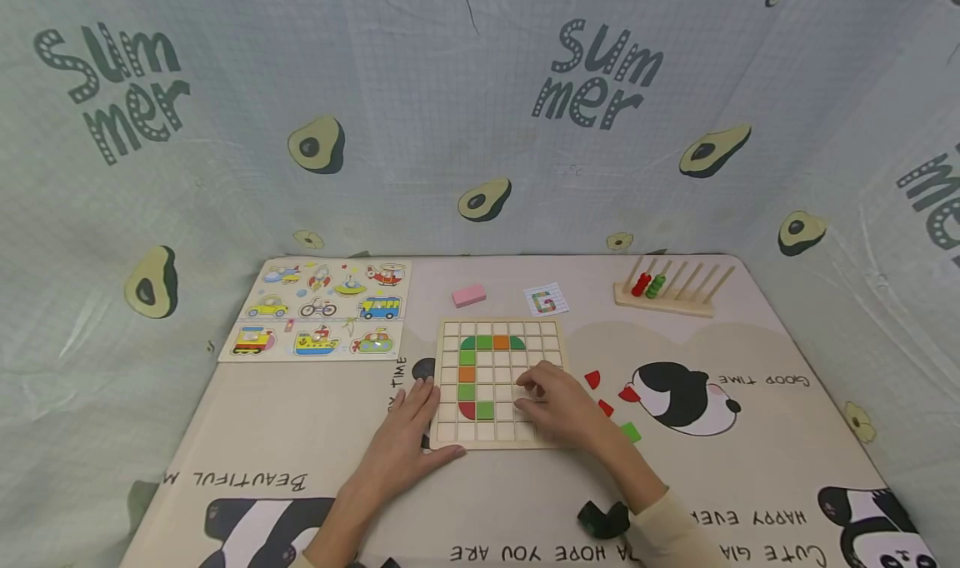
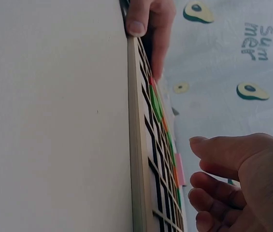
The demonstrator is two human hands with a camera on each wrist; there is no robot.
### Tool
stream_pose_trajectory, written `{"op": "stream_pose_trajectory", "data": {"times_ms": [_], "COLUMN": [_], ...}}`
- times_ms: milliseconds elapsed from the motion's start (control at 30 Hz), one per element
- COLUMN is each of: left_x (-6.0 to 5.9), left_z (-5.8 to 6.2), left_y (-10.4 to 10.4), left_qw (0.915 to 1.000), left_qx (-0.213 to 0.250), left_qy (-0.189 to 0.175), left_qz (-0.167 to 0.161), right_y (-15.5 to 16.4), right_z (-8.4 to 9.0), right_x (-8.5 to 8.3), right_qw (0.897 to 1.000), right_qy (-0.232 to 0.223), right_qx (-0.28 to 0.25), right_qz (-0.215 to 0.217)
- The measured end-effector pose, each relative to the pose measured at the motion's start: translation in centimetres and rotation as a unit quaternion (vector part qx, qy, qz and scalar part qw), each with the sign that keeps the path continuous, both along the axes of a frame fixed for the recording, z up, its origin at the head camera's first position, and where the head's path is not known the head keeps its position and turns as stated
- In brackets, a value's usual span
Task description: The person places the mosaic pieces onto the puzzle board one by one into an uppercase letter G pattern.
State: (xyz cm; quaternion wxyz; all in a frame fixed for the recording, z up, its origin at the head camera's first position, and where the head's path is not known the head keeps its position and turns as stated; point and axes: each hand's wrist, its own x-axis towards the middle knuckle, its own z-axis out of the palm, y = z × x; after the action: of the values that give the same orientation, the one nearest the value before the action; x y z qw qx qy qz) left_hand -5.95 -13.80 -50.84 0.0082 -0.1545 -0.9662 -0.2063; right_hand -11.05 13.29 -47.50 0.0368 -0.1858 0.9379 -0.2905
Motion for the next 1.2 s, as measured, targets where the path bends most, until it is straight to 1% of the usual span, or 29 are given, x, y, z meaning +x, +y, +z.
{"op": "stream_pose_trajectory", "data": {"times_ms": [267,367,600,900,1100,1200], "left_x": [0.0,0.0,0.0,0.0,0.0,0.0], "left_z": [0.0,0.0,0.0,-0.1,-0.1,-0.1], "left_y": [0.0,0.0,0.0,0.0,0.0,0.0], "left_qw": [1.0000,1.0000,1.0000,1.0000,1.0000,1.0000], "left_qx": [0.005,0.006,0.007,0.004,0.007,0.007], "left_qy": [0.001,0.000,0.002,0.003,0.003,0.002], "left_qz": [-0.003,-0.002,-0.004,-0.002,-0.002,-0.002], "right_y": [2.0,2.8,4.5,6.8,8.3,8.9], "right_z": [0.1,0.0,-0.3,-0.7,-1.3,-1.3], "right_x": [0.3,0.4,0.7,1.2,1.3,1.4], "right_qw": [0.999,0.999,0.999,0.999,0.999,1.000], "right_qy": [-0.012,-0.008,-0.019,0.001,0.026,0.025], "right_qx": [-0.004,-0.001,-0.019,-0.019,0.005,0.011], "right_qz": [-0.032,-0.032,-0.042,-0.042,-0.020,-0.011]}}
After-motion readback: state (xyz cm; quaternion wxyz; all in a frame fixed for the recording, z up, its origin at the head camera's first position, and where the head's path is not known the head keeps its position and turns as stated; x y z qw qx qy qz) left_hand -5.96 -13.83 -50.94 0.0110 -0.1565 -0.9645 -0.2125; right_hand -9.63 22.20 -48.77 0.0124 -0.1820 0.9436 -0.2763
